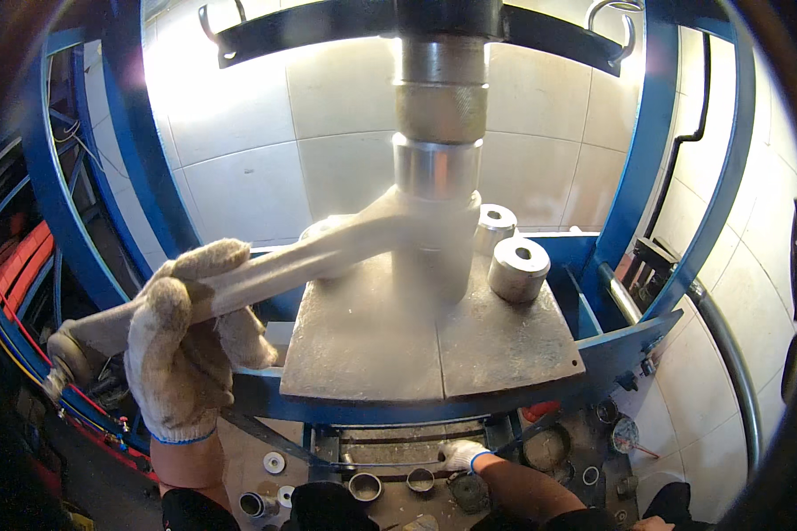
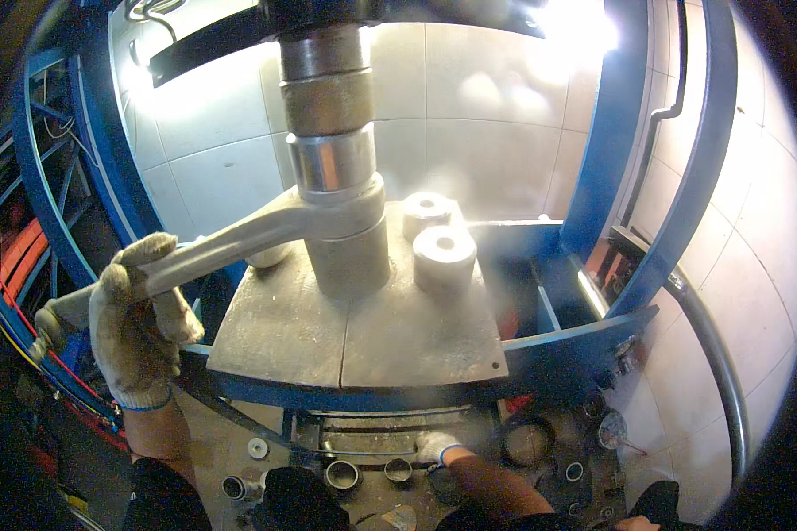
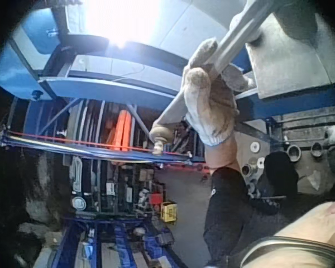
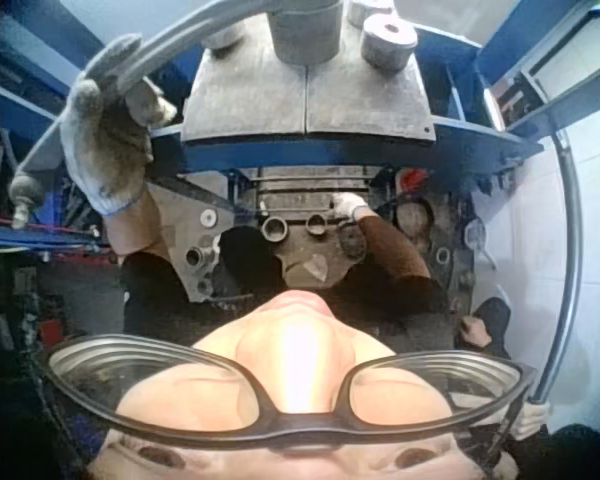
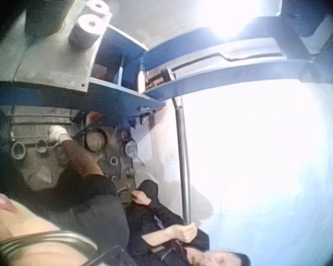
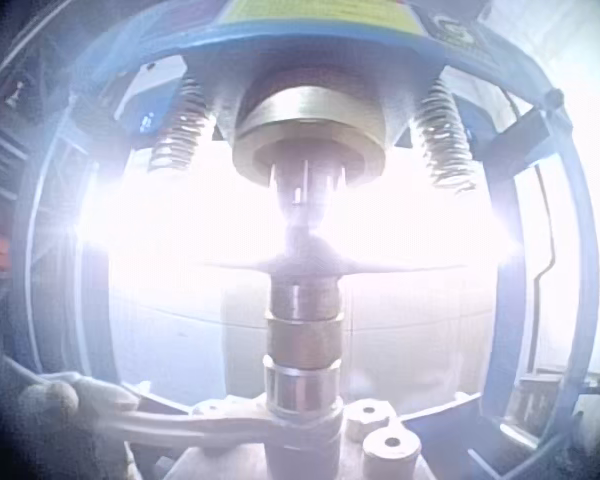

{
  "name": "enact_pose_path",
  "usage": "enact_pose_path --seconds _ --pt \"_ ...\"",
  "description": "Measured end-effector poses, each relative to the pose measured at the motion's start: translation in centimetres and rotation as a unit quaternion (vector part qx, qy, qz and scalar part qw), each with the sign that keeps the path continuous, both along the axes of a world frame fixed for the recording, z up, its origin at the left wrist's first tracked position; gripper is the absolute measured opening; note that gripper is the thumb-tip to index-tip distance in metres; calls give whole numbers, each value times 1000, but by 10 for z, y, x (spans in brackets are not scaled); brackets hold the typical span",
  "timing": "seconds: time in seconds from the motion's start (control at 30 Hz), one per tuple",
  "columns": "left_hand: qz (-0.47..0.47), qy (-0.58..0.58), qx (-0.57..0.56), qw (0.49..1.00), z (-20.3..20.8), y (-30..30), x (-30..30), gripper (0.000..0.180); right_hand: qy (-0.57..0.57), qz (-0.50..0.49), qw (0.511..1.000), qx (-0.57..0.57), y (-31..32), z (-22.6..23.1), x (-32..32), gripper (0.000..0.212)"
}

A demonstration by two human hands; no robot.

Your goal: The person uses a hydraulic press to install cylindrical bushings into metal connecting rods. They place each bushing over the rod end, lower the press ram to seat it, then remove the rod and place it on the floor. The process repeats for multiple rods.

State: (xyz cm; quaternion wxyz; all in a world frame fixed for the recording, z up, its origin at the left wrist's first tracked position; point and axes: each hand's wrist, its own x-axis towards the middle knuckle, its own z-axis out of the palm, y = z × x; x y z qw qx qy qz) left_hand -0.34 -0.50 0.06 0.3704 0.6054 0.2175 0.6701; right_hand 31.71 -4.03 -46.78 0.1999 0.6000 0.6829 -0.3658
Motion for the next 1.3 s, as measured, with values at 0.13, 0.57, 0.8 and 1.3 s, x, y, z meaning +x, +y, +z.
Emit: enact_pose_path --seconds 0.13,0.57,0.8,1.3 --pt "6 -11 -22 1000 -2 2 -2 62 19 -45 999 18 6 -5 7 55" --pt "-4 -3 -34 999 -2 1 1 66 109 -136 984 36 -39 54 -54 44" --pt "-20 -13 -38 999 0 -2 3 67 136 -167 976 33 -45 44 -50 54" --pt "-43 -11 -44 998 2 1 1 70 81 -167 983 -1 -45 63 -48 72"
